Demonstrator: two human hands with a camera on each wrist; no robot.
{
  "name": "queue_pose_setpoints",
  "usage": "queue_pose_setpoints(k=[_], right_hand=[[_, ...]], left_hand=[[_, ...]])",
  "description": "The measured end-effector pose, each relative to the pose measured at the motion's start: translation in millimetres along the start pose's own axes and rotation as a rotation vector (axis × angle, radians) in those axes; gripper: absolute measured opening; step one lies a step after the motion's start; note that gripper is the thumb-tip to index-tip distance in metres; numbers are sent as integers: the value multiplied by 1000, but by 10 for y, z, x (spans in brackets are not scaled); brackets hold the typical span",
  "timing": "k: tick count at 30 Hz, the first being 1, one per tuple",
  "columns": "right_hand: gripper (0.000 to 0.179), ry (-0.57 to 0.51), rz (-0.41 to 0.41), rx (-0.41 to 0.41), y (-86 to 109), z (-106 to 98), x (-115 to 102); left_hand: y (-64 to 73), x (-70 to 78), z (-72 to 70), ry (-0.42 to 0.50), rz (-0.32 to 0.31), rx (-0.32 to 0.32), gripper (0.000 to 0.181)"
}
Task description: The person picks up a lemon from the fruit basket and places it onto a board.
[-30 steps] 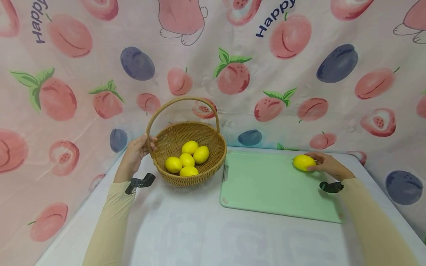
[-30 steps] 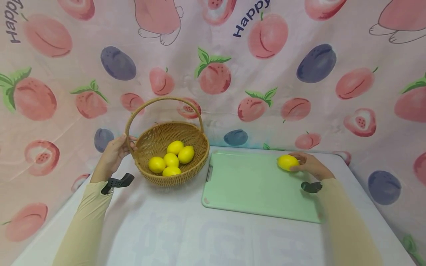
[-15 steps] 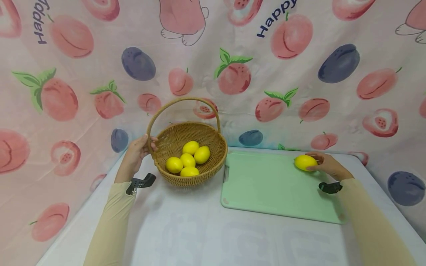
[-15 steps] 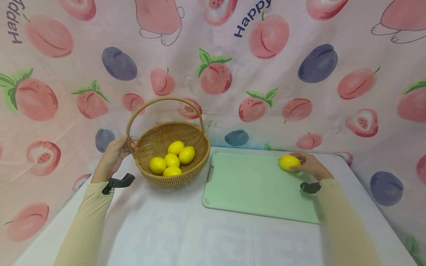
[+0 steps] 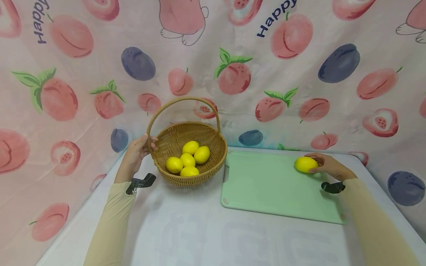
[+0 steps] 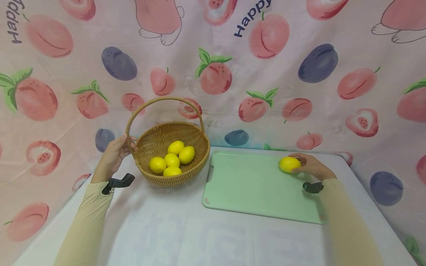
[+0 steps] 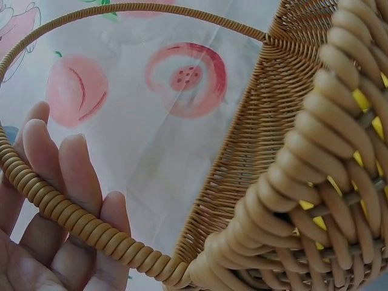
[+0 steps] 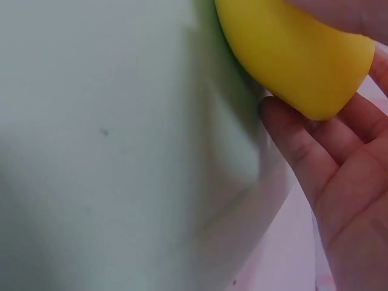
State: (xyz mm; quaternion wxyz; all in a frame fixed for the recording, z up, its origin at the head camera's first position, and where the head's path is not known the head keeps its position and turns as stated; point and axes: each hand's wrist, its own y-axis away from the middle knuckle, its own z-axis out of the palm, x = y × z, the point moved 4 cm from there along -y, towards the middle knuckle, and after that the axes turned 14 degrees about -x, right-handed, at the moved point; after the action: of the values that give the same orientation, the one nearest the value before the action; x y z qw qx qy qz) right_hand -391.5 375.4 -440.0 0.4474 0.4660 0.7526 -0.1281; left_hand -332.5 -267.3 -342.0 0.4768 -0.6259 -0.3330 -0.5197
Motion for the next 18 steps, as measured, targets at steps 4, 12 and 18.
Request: queue_pose_setpoints(k=[4, 12, 18], right_hand=[[62, 13, 6, 3, 10, 6, -17], [66, 74, 37, -17, 68, -99, -85], [60, 63, -1, -4, 108, -291, -323]], left_hand=[[0, 4, 7, 6, 1, -4, 35], [-6, -1, 9, -11, -5, -4, 32], [22, 8, 1, -16, -8, -29, 33]])
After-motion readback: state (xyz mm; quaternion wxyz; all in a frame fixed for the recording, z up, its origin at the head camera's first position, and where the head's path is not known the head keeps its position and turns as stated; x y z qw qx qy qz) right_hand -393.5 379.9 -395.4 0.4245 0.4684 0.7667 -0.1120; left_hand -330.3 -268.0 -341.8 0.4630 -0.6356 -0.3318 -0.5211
